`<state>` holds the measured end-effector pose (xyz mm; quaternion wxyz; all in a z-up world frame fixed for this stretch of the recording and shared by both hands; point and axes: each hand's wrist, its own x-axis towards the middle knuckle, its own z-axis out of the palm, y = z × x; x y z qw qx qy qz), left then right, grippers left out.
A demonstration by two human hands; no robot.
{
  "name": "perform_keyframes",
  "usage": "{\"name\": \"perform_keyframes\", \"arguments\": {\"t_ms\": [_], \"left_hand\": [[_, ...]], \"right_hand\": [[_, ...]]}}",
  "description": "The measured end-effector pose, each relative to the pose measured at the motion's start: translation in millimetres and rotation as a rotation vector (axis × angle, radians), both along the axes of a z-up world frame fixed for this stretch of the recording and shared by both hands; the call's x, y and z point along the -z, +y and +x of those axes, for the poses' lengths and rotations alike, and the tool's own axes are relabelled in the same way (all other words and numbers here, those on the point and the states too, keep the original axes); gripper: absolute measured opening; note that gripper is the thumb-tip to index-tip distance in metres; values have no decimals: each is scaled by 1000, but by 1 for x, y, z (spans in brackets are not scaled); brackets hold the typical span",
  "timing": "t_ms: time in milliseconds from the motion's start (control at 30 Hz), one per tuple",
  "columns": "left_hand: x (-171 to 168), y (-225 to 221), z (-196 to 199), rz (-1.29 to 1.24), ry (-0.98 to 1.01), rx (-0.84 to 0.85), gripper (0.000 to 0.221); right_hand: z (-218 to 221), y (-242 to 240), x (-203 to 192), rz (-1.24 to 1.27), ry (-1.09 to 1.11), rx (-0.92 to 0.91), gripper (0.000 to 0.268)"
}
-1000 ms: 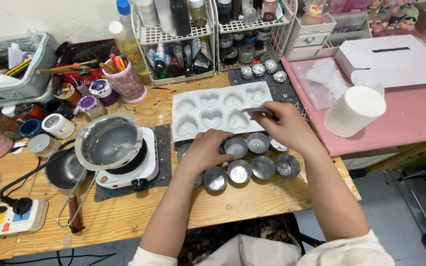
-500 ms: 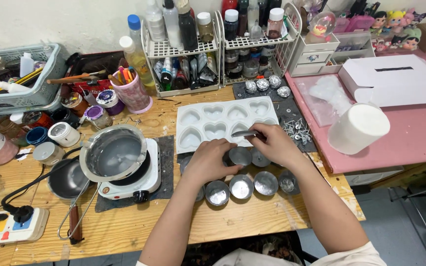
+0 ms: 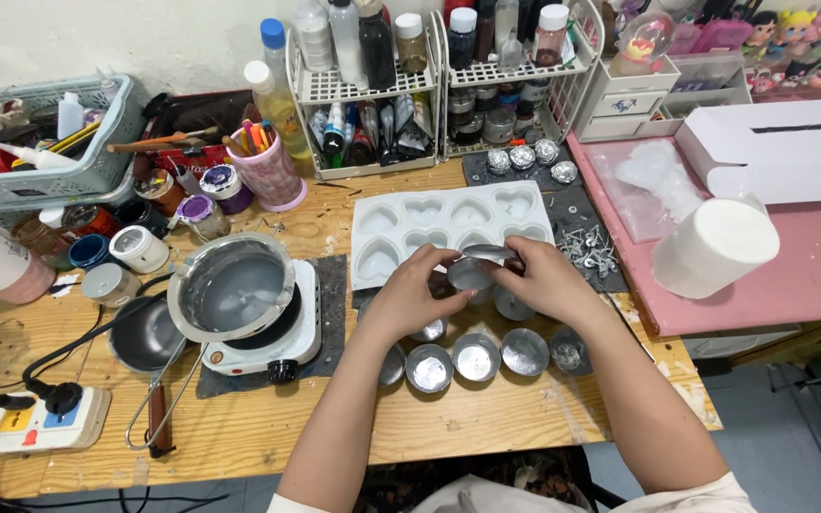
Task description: Cleaning residue from small metal candle tins using a spoon.
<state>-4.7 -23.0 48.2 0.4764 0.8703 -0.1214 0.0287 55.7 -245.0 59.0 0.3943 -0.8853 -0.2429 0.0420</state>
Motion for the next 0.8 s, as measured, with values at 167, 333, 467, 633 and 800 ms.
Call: {"name": "perform_keyframes", "arguments": {"t_ms": [167, 333, 467, 633, 800], "left_hand": [[-3, -1, -1, 63, 9, 9, 63], [12, 8, 4, 15, 18, 111, 65], [18, 7, 5, 183, -44, 91, 48], [13, -6, -1, 375, -25, -98, 19], [18, -9, 0, 450, -31, -118, 17]], "right_hand": [[6, -3, 11, -22, 48, -2, 27], [9, -8, 20, -84, 49, -36, 28], [7, -9, 15, -131, -9, -77, 30], [5, -8, 10, -154, -44, -82, 33], [6, -12, 12, -120, 1, -112, 34]]}}
